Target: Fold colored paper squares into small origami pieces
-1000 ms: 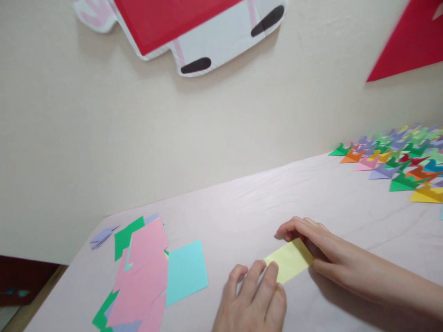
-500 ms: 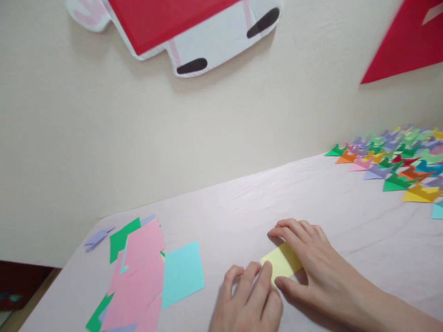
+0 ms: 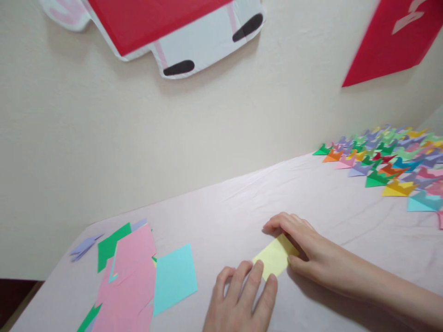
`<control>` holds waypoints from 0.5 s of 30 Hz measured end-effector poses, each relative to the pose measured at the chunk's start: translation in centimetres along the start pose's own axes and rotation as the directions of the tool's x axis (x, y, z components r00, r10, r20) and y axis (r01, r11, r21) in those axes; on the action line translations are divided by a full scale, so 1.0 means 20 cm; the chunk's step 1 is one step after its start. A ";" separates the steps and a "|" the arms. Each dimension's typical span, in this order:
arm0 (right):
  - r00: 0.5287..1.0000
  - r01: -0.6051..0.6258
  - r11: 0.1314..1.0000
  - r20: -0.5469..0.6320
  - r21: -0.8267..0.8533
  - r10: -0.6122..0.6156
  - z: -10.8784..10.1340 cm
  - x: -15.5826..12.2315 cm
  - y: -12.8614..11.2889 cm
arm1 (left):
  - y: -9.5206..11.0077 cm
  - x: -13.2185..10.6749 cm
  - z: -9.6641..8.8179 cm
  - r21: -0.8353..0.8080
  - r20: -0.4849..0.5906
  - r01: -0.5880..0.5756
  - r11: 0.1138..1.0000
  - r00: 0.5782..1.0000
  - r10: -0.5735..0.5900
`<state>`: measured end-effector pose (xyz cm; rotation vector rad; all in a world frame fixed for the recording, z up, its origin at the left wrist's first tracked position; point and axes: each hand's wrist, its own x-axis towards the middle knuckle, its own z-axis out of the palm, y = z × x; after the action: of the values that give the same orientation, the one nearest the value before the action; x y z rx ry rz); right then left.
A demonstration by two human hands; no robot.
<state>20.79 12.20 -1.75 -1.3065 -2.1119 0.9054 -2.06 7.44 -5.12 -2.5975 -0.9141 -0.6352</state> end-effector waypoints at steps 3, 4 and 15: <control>1.000 -0.013 0.990 -0.002 0.139 0.014 -0.02 0.01 0.04 | -0.02 0.00 -0.01 0.002 0.030 -0.037 0.999 0.999 0.037; 1.000 -0.024 0.983 0.001 0.183 0.024 -0.03 0.01 0.04 | -0.02 0.00 -0.01 0.004 0.028 -0.035 0.999 0.999 0.035; 0.999 -0.021 0.859 -0.012 0.511 0.031 -0.05 -0.01 0.05 | -0.06 0.00 -0.02 0.053 0.127 0.074 0.996 0.989 -0.080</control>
<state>22.14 12.72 -1.88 -1.0537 -1.6686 1.3444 -3.01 8.07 -4.60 -2.5959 -1.0609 -0.4628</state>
